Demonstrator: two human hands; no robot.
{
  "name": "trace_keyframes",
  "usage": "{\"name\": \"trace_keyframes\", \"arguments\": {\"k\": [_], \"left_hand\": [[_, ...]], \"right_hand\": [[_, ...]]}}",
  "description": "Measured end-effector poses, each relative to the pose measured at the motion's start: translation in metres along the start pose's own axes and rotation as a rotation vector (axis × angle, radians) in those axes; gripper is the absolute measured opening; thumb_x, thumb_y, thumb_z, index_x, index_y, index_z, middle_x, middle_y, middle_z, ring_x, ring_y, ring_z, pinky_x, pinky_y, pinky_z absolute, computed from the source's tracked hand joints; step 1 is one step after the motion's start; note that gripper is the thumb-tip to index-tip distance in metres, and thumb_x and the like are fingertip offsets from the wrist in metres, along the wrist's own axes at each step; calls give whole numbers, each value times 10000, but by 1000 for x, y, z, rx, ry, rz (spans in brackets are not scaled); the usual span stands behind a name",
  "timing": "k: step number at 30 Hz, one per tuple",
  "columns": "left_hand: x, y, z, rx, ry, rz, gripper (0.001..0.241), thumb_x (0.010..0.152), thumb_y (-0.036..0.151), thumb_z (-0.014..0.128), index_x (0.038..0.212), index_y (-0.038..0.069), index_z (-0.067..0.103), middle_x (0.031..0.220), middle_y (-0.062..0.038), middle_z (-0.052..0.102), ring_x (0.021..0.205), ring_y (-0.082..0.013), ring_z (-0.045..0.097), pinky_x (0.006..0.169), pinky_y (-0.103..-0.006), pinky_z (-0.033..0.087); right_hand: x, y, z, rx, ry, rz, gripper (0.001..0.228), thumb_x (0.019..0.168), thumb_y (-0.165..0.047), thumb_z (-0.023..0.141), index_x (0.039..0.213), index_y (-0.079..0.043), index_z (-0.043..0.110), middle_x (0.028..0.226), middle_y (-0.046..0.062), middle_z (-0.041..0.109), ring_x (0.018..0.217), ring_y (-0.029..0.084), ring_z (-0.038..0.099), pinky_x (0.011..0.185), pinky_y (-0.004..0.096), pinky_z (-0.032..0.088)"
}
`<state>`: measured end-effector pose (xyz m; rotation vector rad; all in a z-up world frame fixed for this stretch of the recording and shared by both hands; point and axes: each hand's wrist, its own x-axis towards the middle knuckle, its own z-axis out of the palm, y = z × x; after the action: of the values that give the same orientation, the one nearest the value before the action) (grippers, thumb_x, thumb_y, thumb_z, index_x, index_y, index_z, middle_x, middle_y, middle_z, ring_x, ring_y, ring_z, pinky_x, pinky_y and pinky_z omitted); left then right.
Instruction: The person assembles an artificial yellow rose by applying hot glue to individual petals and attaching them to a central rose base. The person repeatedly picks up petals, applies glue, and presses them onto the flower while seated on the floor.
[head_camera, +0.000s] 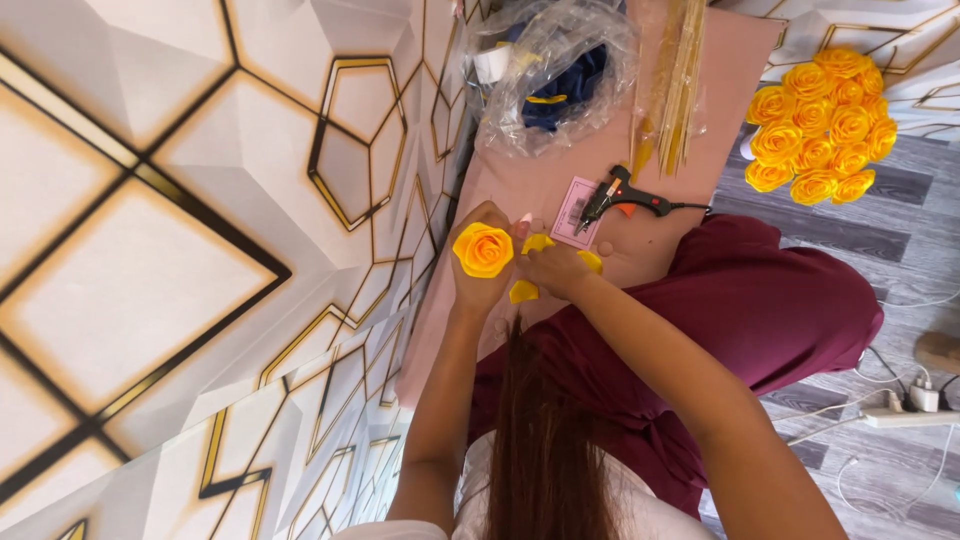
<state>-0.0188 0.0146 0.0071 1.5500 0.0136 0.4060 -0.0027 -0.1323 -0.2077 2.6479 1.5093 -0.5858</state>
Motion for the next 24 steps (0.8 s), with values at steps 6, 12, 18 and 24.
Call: {"name": "trace_keyframes", "arguments": {"k": [6,12,18,24], "left_hand": [[3,-2,9,218,-26,173,271,887,151,874,729,138,654,695,-31,570,615,-174,604,665,-261,493],[7,1,5,26,-137,121,175,825,41,862,815,90,694,735,-73,589,674,-201,609,703,-312,506],[10,-36,5,-313,-120,-66,189,895,38,859,876,93,679,776,-82,640,721,-177,656,830,-356,578],[22,-13,12,-335,-299,-48,174,955,131,795,874,115,642,738,-50,563,670,-120,531,686,-281,492]], "right_hand": [[-2,2,3,79,41,26,485,845,-79,758,1307,-137,625,1206,119,721,1020,312,777,867,487,615],[-8,15,-43,482,-97,141,397,897,-230,631,1217,-12,720,1154,241,768,1058,464,749,966,572,566],[-57,40,-166,1506,561,234,325,858,104,697,1148,-25,770,944,143,729,930,233,714,944,394,577],[-110,79,-182,1674,890,429,249,956,70,732,1197,34,683,1017,140,702,887,185,744,864,334,642]]}}
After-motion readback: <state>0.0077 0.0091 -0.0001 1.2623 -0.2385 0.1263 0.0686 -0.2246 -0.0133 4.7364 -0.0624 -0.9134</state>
